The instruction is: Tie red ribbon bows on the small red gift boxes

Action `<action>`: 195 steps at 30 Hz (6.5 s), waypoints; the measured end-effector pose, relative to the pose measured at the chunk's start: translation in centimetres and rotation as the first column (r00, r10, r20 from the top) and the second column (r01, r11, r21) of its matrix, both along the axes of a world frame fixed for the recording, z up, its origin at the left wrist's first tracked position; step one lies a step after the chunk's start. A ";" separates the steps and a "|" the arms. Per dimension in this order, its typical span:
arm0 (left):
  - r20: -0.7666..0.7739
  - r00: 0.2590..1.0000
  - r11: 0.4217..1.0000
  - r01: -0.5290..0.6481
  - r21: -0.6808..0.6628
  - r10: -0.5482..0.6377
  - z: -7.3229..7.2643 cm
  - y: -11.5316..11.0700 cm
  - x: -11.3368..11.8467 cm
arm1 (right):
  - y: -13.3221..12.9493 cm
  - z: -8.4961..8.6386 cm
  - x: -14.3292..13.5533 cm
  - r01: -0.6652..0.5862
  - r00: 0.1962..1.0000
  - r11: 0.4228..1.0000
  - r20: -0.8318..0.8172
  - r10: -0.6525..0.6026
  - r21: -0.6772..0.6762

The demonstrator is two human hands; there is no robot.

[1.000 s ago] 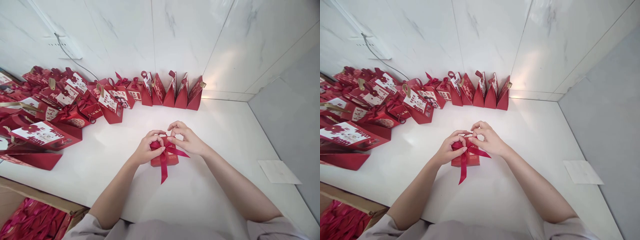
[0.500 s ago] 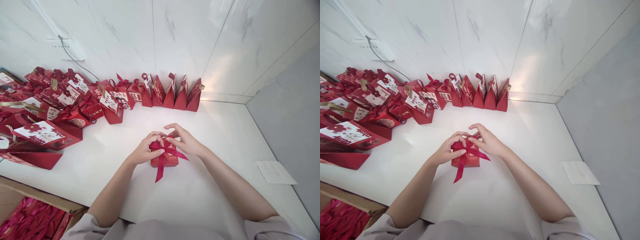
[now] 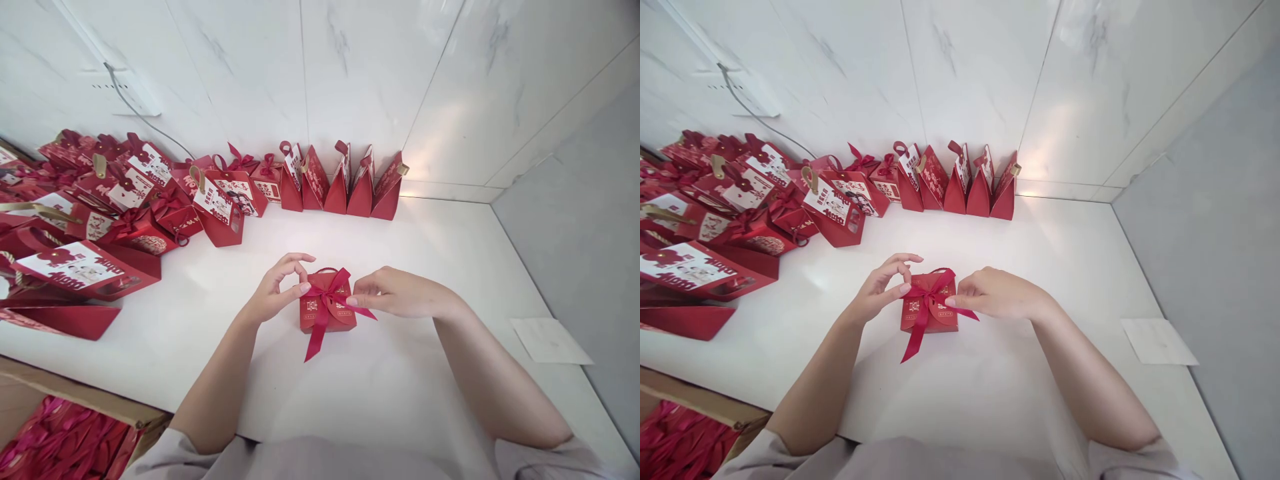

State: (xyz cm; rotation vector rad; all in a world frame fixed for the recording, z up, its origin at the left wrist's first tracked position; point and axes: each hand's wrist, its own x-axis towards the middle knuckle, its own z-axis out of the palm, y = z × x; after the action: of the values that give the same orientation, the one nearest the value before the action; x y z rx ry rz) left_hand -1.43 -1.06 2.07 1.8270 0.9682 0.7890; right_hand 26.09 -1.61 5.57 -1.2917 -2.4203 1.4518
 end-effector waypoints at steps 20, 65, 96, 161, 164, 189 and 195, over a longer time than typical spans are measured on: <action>-0.125 0.992 0.999 0.031 0.033 -0.026 -0.7 0.9 -0.5 | 0.9 -0.5 0.4 -0.094 0.992 0.996 -0.085 0.094 -0.004; 0.020 0.822 0.606 -0.403 -0.686 0.569 -0.7 -8.1 1.8 | 2.6 -1.8 -2.1 0.031 0.909 0.999 -0.415 -0.019 0.024; 0.172 0.778 0.756 -0.492 -0.431 0.604 -3.2 -8.0 1.4 | 3.2 -3.4 -1.3 0.037 0.871 0.991 -0.483 -0.095 -0.129; -0.161 0.627 0.647 -0.742 0.173 0.762 0.9 -7.3 0.3 | 2.8 -3.5 -2.2 0.109 0.813 0.987 -0.561 -0.158 -0.119; -0.159 0.798 0.786 -0.499 0.363 0.581 2.2 -5.1 1.8 | 2.7 -3.7 -2.1 0.100 0.807 0.989 -0.572 -0.147 -0.113; -0.170 0.956 0.966 -0.214 0.146 0.238 -0.7 -1.5 3.7 | 3.2 -4.4 -2.0 0.160 0.832 0.987 -0.540 -0.128 0.013; -0.170 0.960 0.970 -0.201 0.136 0.223 -0.6 -1.7 3.5 | 1.6 -2.5 -2.0 0.187 0.933 0.867 -0.361 -0.009 0.462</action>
State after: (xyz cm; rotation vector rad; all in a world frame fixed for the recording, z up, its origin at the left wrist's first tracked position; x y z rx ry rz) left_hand 2.12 -2.72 1.50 1.9448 1.2782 0.8320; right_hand 24.07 0.03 3.09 -0.9318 -2.2308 0.8549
